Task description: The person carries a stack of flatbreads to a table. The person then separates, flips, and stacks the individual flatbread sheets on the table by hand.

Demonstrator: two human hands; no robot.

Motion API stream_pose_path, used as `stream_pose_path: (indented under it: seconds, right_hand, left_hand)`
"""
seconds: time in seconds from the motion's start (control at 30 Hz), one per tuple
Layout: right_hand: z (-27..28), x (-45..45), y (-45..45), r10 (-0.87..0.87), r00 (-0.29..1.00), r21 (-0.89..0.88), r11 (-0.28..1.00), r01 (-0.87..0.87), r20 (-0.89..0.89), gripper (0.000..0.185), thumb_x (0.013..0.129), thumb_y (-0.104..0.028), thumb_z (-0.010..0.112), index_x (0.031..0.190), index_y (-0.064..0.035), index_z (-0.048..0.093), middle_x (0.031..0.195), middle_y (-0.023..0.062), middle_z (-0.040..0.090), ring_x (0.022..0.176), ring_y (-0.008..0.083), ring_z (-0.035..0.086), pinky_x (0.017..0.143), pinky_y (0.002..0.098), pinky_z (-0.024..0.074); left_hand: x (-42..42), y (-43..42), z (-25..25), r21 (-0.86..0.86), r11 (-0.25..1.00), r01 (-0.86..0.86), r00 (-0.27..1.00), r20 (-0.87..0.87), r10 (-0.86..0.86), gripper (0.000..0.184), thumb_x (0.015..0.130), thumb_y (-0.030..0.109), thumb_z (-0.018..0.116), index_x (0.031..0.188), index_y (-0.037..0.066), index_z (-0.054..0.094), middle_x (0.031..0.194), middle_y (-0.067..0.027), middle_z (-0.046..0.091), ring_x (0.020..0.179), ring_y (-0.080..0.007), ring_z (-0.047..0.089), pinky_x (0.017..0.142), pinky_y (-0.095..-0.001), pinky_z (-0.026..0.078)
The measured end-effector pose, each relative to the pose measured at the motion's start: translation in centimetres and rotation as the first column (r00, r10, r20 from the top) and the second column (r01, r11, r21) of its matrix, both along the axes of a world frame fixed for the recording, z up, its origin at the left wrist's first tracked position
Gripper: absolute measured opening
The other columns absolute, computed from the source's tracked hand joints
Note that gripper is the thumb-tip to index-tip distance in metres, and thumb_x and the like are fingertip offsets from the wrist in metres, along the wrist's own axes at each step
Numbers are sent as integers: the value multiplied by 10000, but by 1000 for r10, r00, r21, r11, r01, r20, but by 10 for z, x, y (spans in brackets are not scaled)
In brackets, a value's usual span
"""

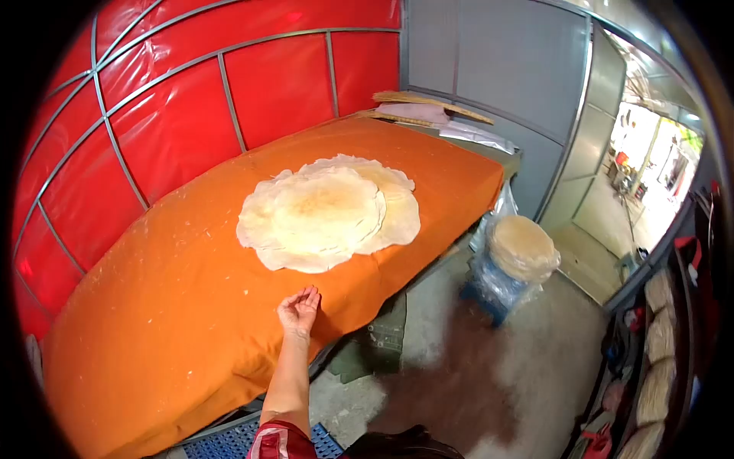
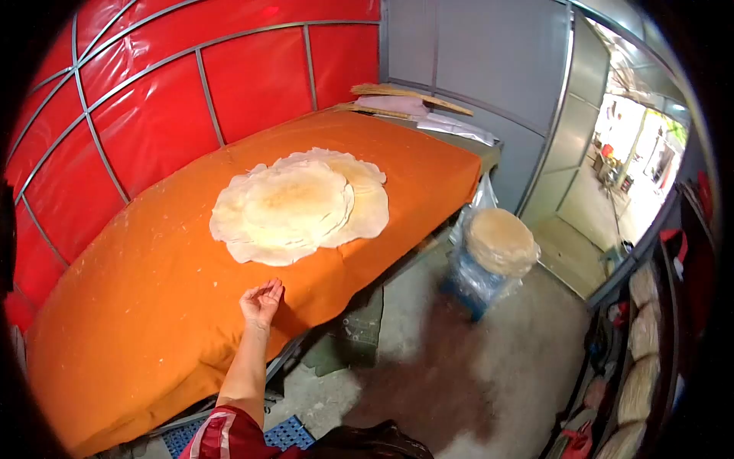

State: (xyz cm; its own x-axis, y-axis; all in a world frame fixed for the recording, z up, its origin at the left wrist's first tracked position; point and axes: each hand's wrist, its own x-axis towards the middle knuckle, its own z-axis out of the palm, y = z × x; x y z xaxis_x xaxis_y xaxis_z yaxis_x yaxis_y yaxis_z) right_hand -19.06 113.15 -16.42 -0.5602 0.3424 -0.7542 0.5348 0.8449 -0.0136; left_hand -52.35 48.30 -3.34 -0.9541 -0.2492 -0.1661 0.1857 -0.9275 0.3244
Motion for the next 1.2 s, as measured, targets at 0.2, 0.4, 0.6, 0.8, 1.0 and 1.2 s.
stream_pose_path:
  seconds: [0.2,0.4,0.6,0.8,1.0,1.2]
  right_hand:
    - [62,-276,-1,305,893,132,952,-276,-331,403,655,-327,582,926,-29,563,910,162,561,871,315,513,748,379,404]
    - [135,-474,-133,213,683,-279,798,-535,-699,265,690,-217,570,861,-16,549,831,167,556,805,319,530,675,376,416]
    - [166,-580,-214,670,521,-387,356,-850,-529,301,727,-191,565,992,-52,531,935,94,572,880,236,535,741,294,417]
    - [162,-640,-301,571,718,-804,162,-573,-397,459,804,-63,482,1225,-73,300,987,87,549,875,113,511,741,247,407]
    - [141,-682,-402,96,971,-929,-285,237,218,472,805,-129,467,1209,-58,234,1096,197,441,983,289,472,861,396,354]
    - [183,-738,-454,230,905,-725,-542,425,358,304,815,-172,423,1096,-57,410,1095,145,431,1004,278,431,865,388,338]
  left_hand:
    - [-81,19,-6,10,997,-79,993,-82,79,135,575,72,477,700,24,497,881,-167,535,900,-321,470,846,-464,340]
    - [-125,48,11,246,935,-255,944,-144,296,540,540,192,579,1031,29,424,1177,-161,355,1106,-363,291,926,-534,198]
    - [-165,41,24,244,840,-484,866,-6,501,749,504,343,703,1137,105,380,1197,-85,366,1135,-286,287,956,-476,197]
    - [-201,35,63,199,877,-438,825,-298,480,910,413,358,772,1182,123,346,1208,-69,361,1148,-265,280,965,-488,174]
    - [-232,23,101,-32,930,-367,835,-452,314,706,512,214,700,1118,36,385,1132,-163,394,1100,-326,299,970,-459,157]
    - [-201,45,31,-167,822,-544,835,-8,551,448,786,346,470,1127,68,382,1042,-98,468,973,-241,456,798,-397,414]
